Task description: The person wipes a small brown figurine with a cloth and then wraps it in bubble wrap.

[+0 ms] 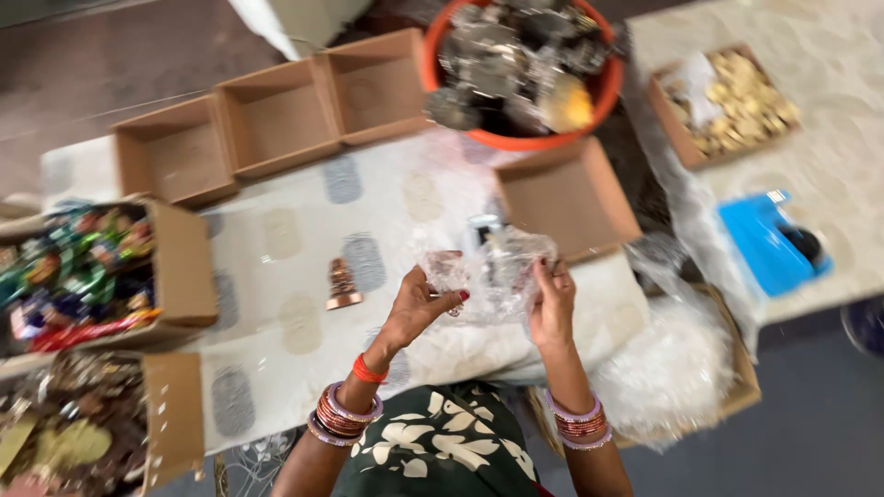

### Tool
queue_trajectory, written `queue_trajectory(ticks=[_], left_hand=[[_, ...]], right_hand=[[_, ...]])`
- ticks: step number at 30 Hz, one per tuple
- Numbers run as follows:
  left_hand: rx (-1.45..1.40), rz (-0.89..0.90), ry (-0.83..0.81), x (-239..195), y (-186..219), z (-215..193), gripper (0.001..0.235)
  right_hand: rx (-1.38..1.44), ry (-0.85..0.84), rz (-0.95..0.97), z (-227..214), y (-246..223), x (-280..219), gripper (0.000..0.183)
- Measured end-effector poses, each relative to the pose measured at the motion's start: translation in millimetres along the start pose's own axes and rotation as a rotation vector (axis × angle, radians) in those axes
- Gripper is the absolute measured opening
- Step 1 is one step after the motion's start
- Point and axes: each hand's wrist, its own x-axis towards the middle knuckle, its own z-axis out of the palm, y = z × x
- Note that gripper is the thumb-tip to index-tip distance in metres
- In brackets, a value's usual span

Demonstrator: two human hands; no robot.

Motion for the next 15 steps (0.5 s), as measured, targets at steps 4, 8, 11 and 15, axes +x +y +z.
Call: queue_trajectory(ticks=[4, 8, 11, 15], left_hand=[[-0.19, 0.15, 0.341, -26.1, -9.3, -42.8, 0.068], [-0.309, 0.285, 0.561, -58.8, -5.1, -78.8, 0.031], [-0.451, 0.319, 0.665, -79.0, 0.5, -108.0, 0.014], [-0.394, 0.504, 0.817, -95.9, -11.8, -149.5, 0.01]], right_hand=[[-0.023, -0.058, -0.131, 84.9, 5.4, 5.0, 0.017], [0.011, -0.183, -0.24, 137.6, 37.1, 3.9, 0.014], [0.065, -0.26, -0.17, 171.1, 60.3, 6.5, 0.016], [0.064, -0.342, -0.002, 222.6, 73.6, -0.8, 0.018]])
